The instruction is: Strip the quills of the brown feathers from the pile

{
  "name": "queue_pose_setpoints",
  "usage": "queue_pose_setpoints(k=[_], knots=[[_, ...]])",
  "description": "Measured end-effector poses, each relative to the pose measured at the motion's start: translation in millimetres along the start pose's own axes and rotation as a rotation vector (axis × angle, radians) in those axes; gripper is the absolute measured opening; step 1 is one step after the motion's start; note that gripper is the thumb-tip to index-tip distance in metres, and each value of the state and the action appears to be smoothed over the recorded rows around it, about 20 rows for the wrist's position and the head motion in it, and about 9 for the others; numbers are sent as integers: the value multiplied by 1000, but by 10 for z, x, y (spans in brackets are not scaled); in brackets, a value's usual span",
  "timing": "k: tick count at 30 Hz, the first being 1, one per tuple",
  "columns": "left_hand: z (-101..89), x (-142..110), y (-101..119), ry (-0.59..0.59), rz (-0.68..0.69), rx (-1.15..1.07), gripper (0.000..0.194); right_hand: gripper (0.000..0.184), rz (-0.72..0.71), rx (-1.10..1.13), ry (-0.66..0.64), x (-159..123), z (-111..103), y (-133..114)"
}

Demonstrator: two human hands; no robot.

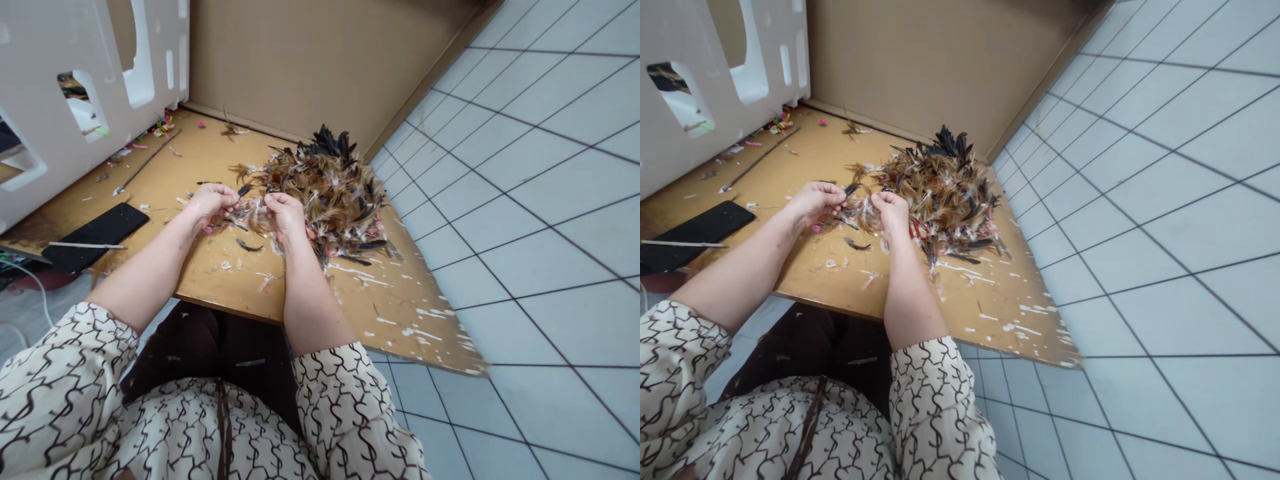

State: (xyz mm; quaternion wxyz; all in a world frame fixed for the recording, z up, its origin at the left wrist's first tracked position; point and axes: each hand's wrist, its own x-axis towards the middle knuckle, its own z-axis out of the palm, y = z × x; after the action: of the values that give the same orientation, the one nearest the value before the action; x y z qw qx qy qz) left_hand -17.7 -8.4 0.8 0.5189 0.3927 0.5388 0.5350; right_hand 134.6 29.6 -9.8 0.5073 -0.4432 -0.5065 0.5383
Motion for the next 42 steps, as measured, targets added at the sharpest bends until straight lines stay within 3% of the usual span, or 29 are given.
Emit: queue_pose_setpoints(k=[8, 11, 16, 18, 21, 24, 28, 32, 34, 38, 42], knots=[[24, -37, 24, 6, 23, -29, 11, 17, -53, -104, -91, -36, 33, 25], [31, -44, 27, 18, 34, -46, 11, 15, -107, -208, -48, -33, 47, 38], [22, -27, 15, -9, 38, -45, 9, 16, -194, -565, 117, -3, -1, 17], [22, -25, 16, -10, 35, -45, 9, 18, -212, -591, 122, 3, -17, 8], [29, -35, 28, 10, 28, -52, 10, 24, -217, -553, 57, -5, -20, -1], [32, -50, 42, 37, 40, -66, 11, 18, -167, -563, -55, -46, -19, -41], [24, -58, 52, 50, 53, -66, 12, 11, -126, -708, -214, -171, -42, -185], [22, -52, 48, 57, 48, -53, 12, 13, -55, -908, -564, -309, -31, -321], [24, -46, 42, 53, 49, -44, 11, 10, -35, -1062, -666, -347, 6, -335], [26, -37, 31, 46, 58, -31, 11, 9, -66, -1353, -688, -373, 89, -305], [31, -43, 23, 15, 63, -2, 10, 10, -105, -1239, -664, -380, 118, -310]])
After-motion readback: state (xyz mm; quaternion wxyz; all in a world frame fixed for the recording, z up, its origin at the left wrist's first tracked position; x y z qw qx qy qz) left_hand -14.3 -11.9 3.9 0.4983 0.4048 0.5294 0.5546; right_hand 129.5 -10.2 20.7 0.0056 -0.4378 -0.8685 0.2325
